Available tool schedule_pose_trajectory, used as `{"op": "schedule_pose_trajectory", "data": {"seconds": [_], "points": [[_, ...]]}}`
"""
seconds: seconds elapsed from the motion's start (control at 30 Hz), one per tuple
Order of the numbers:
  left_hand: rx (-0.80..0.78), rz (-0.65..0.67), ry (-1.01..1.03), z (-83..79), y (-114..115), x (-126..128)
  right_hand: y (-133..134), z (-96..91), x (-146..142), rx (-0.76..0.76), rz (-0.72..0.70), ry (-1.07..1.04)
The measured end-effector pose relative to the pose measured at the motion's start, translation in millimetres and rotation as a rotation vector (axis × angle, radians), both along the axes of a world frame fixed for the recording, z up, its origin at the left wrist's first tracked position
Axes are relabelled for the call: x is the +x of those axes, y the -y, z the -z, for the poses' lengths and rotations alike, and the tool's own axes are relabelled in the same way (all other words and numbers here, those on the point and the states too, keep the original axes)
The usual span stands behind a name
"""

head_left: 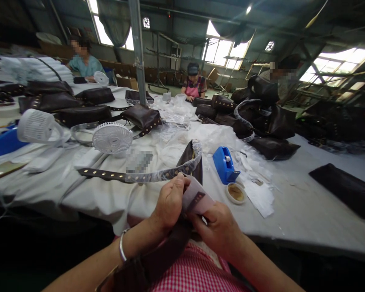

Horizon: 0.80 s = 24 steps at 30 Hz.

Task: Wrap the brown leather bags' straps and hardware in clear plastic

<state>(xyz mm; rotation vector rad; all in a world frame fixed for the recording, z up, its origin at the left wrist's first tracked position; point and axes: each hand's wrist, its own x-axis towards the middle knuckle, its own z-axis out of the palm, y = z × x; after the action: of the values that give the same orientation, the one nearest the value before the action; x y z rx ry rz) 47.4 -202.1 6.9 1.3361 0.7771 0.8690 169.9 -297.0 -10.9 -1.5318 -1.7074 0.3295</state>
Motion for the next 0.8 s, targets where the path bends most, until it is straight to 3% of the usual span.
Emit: {"op": "schedule_pose_trajectory", "data": {"seconds": [0.1,0.2,0.3,0.4,0.5,0.57,0.63,0.8], "points": [[0.034,0.022,-0.029,4.1,-1,-2,0,6.3,-5,0.029,-0.009,0.13],[0.022,0.071,-0.003,14.9,-6,-8,-3,8.2,-7,0.017,-0.019,0.013],[-0.105,0.247,0.141,20.9,-14,-15,-6,8.4,-7,-0.028,-0.027,-0.116],[-0.173,0.448,0.234,9.2,-24,-21,-6,9.4,-6,-0.039,-0.039,-0.122],[-0.046,0.538,0.166,-15.7,-32,-21,-6,11.6,-5,-0.053,-0.045,-0.124],[0.015,0.498,0.128,-30.0,-34,-18,-6,12.9,-3,-0.085,-0.045,-0.135],[0.026,0.373,0.153,-36.6,-35,-12,-6,13.3,-1,-0.113,-0.04,-0.141],[-0.014,0.06,0.321,-27.3,-41,0,-7,11.7,1,-0.157,-0.025,-0.159]]}}
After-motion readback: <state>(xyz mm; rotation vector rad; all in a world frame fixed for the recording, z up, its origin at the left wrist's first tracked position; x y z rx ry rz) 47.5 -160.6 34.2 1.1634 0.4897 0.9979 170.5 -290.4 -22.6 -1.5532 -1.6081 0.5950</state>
